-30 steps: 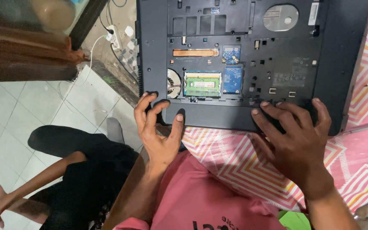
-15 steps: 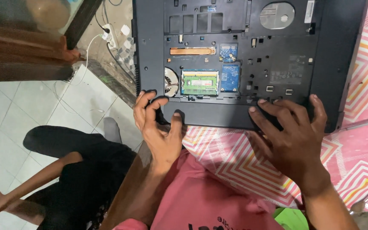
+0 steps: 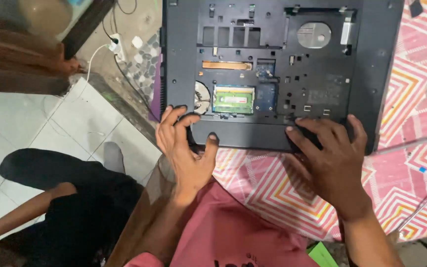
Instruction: The person closes a laptop and flips it over to access the underside. They remove a rectangular metal cover from the bottom panel, exposing the internal components. The person then handles the internal parts, including the hard drive and fan area, with their hands.
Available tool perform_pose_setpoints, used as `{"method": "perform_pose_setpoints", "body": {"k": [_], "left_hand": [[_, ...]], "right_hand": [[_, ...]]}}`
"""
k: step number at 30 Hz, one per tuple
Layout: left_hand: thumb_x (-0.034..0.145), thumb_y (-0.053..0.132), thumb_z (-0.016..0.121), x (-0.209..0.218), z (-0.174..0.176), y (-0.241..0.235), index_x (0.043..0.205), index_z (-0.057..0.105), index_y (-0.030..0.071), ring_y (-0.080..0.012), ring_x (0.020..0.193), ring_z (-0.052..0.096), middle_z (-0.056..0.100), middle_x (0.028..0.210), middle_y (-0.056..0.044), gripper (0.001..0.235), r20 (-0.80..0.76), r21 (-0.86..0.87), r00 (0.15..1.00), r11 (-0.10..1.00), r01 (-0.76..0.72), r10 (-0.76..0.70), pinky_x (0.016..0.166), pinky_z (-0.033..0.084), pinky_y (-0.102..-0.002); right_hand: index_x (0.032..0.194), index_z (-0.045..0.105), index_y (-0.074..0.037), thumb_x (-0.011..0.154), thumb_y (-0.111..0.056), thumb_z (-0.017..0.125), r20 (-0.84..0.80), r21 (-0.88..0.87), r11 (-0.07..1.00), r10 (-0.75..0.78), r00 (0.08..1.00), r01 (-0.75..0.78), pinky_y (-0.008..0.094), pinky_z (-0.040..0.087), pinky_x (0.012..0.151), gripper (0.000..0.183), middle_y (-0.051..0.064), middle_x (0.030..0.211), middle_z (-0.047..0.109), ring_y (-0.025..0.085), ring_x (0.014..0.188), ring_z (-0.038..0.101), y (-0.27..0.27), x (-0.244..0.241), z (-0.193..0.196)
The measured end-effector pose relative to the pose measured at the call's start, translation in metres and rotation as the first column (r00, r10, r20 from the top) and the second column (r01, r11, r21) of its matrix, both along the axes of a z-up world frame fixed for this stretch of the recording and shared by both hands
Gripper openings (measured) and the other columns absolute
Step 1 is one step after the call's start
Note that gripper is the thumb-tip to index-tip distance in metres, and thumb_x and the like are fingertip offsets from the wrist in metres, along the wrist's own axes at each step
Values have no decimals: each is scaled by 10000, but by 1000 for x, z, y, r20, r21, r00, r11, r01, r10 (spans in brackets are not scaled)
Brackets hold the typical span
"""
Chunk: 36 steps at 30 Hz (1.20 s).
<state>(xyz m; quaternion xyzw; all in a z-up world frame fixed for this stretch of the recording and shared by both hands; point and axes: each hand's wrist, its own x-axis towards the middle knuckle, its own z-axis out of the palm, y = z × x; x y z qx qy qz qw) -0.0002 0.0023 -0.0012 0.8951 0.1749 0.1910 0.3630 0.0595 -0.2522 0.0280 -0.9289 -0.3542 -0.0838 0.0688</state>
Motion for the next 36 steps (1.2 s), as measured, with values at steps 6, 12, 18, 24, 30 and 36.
{"method": "perform_pose_setpoints", "body": {"k": [6, 12, 18, 24, 30, 36], "left_hand": [[859, 240, 635, -8, -2, 9, 1160, 622, 149, -328, 1463, 370, 521, 1391, -54, 315, -20, -3, 996, 996, 90, -90, 1209, 215, -556], [900, 254, 694, -11, -4, 12, 1212, 611, 67, -365, 1411, 423, 495, 1371, -121, 373, 67, 3, 993, 995, 96, -96, 1184, 356, -541], [860, 243, 692, -5, 0, 9, 1191, 601, 100, -354, 1412, 401, 498, 1385, -111, 372, -13, 2, 997, 997, 76, -76, 1180, 303, -544], [803, 195, 683, -3, -3, 4, 1113, 599, 106, -331, 1382, 435, 530, 1328, -70, 334, 13, 2, 1000, 1000, 15, -15, 1169, 286, -530], [749, 169, 673, -1, -3, -1, 1083, 592, 111, -338, 1386, 438, 540, 1321, -43, 348, 13, -6, 1000, 1000, -24, 24, 1180, 250, -558], [796, 236, 656, -6, -1, -1, 1110, 597, 132, -338, 1424, 426, 554, 1340, -48, 336, -3, 28, 1000, 1000, 0, 0, 1179, 247, -562]], "right_hand": [[1173, 694, -182, 900, -421, 768, -49, 45, 999, -14, 999, 16, 585, 324, 1120, 371, 51, 1237, 689, 306, 1111, 641, 3, 1, 6], [1174, 694, -204, 887, -437, 776, -49, 37, 999, -28, 998, 30, 577, 342, 1127, 378, 43, 1258, 680, 291, 1122, 637, 1, -1, 2], [1173, 696, -189, 885, -415, 789, -51, 38, 999, -7, 999, 9, 584, 340, 1128, 378, 56, 1245, 689, 301, 1102, 639, 0, 2, 3], [1207, 674, -201, 892, -429, 760, -80, 23, 1000, 23, 997, -21, 575, 342, 1126, 398, 72, 1260, 671, 317, 1124, 629, -3, 4, 3], [1203, 660, -188, 911, -398, 789, -53, 82, 997, 20, 998, -16, 582, 372, 1079, 382, 112, 1249, 676, 354, 1117, 627, -4, 1, -6], [1173, 685, -228, 883, -473, 738, -12, -30, 999, 20, 1000, -20, 581, 381, 1118, 383, 51, 1258, 679, 309, 1083, 638, -5, 2, 2]]}}
